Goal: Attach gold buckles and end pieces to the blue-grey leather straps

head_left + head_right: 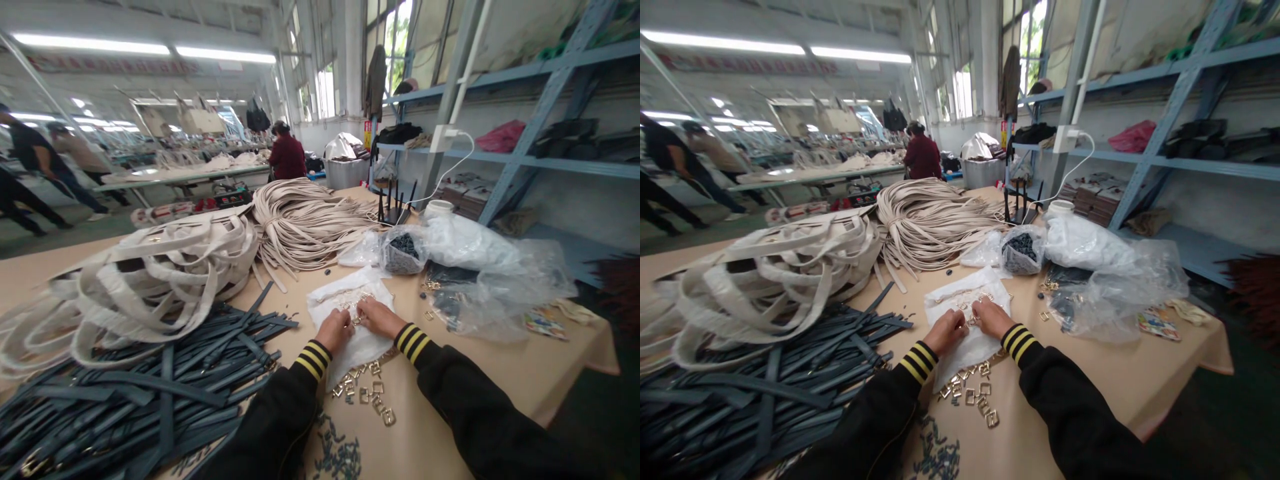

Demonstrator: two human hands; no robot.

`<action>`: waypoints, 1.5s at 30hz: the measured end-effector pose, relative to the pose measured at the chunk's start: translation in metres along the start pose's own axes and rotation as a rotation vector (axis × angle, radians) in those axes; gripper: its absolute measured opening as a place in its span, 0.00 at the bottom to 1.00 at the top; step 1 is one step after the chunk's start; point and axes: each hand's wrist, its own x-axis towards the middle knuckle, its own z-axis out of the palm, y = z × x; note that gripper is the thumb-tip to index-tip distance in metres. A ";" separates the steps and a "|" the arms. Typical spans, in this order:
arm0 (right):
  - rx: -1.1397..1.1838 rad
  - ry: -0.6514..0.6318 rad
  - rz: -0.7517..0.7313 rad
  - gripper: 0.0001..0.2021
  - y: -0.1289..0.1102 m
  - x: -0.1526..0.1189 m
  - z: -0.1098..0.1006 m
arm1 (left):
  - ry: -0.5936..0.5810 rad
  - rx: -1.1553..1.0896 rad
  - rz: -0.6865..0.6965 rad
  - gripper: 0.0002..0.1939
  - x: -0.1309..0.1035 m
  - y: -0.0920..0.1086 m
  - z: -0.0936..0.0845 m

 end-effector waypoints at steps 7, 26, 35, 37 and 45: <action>-0.018 -0.018 0.000 0.08 -0.002 0.002 -0.001 | 0.013 0.054 0.053 0.05 0.000 0.019 -0.002; 0.019 -0.004 0.050 0.07 0.001 0.001 -0.001 | -0.147 0.130 -0.027 0.12 0.020 0.028 0.003; 0.301 0.171 0.154 0.02 0.003 -0.016 -0.008 | -0.114 -0.035 0.001 0.06 0.019 0.020 0.004; 0.420 0.198 0.211 0.01 0.005 -0.019 -0.009 | -0.082 -0.119 0.008 0.04 0.019 0.013 0.003; 0.857 0.056 0.236 0.10 -0.012 -0.048 -0.034 | 0.059 -0.552 -0.069 0.05 -0.007 0.002 -0.020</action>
